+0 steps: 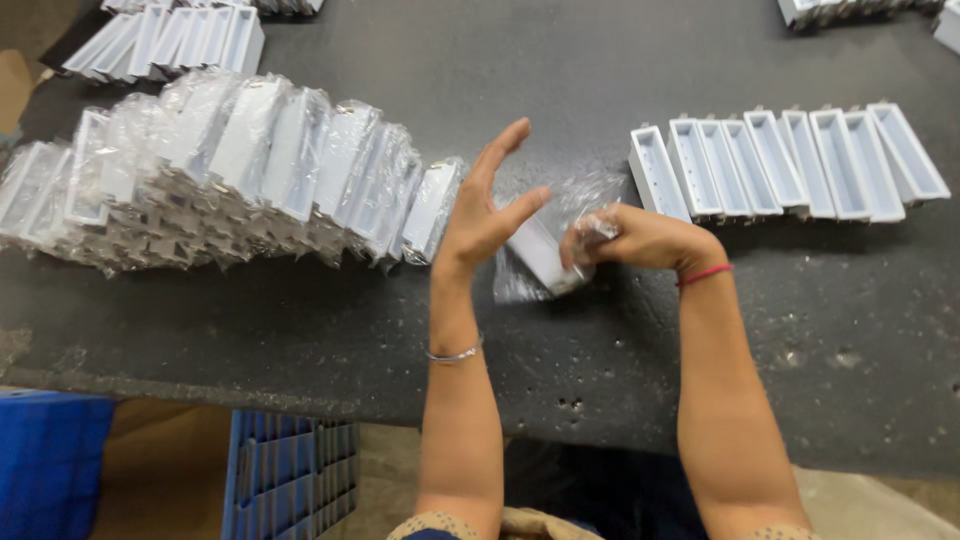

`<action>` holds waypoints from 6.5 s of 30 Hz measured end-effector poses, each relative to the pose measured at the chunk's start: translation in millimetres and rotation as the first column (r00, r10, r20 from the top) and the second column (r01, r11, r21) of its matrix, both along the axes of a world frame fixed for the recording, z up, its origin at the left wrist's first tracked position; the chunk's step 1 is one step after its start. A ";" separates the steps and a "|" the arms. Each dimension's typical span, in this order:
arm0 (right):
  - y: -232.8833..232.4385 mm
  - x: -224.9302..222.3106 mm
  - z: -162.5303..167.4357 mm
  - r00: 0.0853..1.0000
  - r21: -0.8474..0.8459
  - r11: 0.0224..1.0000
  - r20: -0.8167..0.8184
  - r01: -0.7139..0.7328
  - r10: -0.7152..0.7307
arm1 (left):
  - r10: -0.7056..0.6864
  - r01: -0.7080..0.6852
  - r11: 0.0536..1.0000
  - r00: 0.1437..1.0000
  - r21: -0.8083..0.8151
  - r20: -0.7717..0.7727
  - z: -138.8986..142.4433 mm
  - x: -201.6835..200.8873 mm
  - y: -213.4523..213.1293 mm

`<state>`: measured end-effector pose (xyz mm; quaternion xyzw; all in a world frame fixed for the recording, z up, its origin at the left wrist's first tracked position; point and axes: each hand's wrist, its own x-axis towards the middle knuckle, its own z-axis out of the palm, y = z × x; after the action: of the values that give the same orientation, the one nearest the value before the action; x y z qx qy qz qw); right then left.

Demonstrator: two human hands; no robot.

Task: The person wraps individual white plastic components in clear plastic bags by hand. They pick up a component, place it into a bag, fold the bag around it, and set the wrapped unit aside. The process is repeated for multiple components.

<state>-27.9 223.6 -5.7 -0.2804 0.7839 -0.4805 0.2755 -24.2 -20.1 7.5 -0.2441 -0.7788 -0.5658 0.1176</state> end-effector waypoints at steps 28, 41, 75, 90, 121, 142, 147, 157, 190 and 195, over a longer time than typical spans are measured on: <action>-43.3 -3.0 -0.5 0.903 -0.432 0.793 0.217 0.430 -0.371 | -0.104 -0.156 0.846 0.890 0.511 0.444 -19.1 -14.6 7.2; -33.0 -11.9 0.0 0.813 -0.503 0.640 0.317 0.581 -0.488 | 0.200 -0.361 0.437 0.932 0.824 0.302 5.5 -13.1 -11.1; -20.0 -5.7 9.0 0.891 -0.367 0.813 0.206 0.453 -0.404 | -0.147 0.026 0.934 0.938 0.357 0.315 -0.5 1.4 23.4; -19.7 2.0 11.7 0.953 -0.382 0.873 0.125 0.304 -0.277 | 0.049 -0.185 0.961 0.849 0.208 0.527 22.3 8.3 22.6; 2.6 -2.1 30.2 0.671 -0.568 0.448 0.269 0.690 -0.691 | 0.280 -0.254 0.958 0.927 -0.132 0.248 4.3 6.9 39.1; -17.3 2.7 26.0 0.744 -0.239 0.784 -0.251 0.572 -0.619 | 0.166 -0.160 0.983 0.984 -0.095 0.063 10.3 18.3 49.1; -5.9 -2.6 22.6 0.786 -0.400 0.729 -0.035 0.555 -0.617 | 0.166 -0.163 0.974 0.986 -0.156 0.012 14.5 22.2 59.7; 12.9 -13.9 4.5 0.787 -0.530 0.625 0.141 0.573 -0.601 | 0.076 -0.081 0.990 0.996 -0.118 -0.042 7.0 20.6 70.5; 14.1 -9.9 15.4 0.819 -0.401 0.715 0.232 0.573 -0.525 | 0.136 -0.130 0.954 0.991 -0.269 0.006 7.6 24.6 61.2; 16.2 -9.9 11.2 0.806 -0.407 0.705 0.167 0.581 -0.568 | 0.148 -0.153 0.944 0.988 -0.292 -0.039 5.8 24.1 69.0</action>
<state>-37.9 239.8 5.5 -0.0701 0.6989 -0.7098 0.0532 -0.1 48.9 13.3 -0.2035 -0.8697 -0.4307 0.1294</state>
